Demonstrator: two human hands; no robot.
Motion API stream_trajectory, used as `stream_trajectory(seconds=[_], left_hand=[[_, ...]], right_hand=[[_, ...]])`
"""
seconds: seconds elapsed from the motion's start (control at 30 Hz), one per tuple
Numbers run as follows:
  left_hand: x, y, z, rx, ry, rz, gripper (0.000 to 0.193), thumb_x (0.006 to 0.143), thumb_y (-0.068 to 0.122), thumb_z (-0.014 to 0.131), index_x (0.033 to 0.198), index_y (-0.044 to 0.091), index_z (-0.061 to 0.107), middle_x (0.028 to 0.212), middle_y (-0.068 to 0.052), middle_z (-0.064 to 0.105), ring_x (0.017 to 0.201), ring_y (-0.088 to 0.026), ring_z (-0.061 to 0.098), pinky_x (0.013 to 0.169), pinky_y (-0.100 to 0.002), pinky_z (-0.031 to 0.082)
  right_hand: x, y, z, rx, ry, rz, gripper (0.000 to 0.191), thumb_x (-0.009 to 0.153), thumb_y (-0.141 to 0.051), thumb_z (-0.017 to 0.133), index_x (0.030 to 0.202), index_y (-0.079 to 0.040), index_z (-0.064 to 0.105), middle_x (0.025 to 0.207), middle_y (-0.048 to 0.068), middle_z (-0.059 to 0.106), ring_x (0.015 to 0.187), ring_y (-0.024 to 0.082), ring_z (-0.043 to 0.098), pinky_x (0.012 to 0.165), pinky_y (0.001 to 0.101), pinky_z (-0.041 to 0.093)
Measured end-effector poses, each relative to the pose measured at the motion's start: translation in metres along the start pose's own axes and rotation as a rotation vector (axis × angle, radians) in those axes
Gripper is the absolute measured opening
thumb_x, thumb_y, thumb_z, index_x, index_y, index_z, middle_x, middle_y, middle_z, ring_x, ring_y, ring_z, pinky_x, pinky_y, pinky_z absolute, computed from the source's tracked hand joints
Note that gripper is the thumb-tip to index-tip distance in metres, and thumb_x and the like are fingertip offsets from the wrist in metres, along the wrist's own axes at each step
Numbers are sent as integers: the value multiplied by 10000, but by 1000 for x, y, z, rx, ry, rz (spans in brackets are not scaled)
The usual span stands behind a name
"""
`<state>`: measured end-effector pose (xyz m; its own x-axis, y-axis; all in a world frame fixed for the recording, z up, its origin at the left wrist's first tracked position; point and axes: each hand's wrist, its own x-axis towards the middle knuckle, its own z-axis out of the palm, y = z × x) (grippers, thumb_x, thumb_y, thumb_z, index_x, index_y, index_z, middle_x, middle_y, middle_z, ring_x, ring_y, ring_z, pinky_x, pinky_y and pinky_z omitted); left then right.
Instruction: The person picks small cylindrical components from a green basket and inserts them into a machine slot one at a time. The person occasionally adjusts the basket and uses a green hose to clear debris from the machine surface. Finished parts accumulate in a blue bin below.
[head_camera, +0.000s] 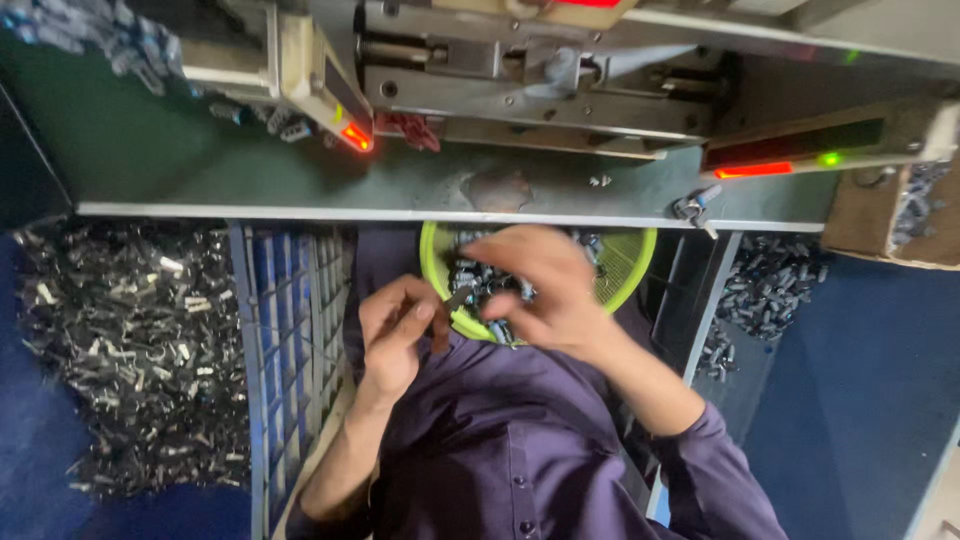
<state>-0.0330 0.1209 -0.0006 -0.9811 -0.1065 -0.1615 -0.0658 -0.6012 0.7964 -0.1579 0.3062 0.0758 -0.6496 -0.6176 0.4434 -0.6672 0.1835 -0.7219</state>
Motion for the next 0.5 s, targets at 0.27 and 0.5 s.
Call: stream_trajectory(seconds=[0.27,0.5], left_hand=[[10,8,29,442,-7,301,170,936,-53,656,1087,-33,580,1140,-143,597,896,-211,624,796,-287,527],[19,22,40,877,-25,594,205,802,-88,699,974,-1,628,878,-126,645,752,-269,673,706,-323,549]], right_hand=[[-76,17,64,473,253,424,239,854,139,743,1066,33,708,1115,162,749,1006,200,730,862,298,601],[-92,29,70,942,386,565,277,913,105,736,1057,4,522,1071,214,727,1018,236,741,847,332,639]])
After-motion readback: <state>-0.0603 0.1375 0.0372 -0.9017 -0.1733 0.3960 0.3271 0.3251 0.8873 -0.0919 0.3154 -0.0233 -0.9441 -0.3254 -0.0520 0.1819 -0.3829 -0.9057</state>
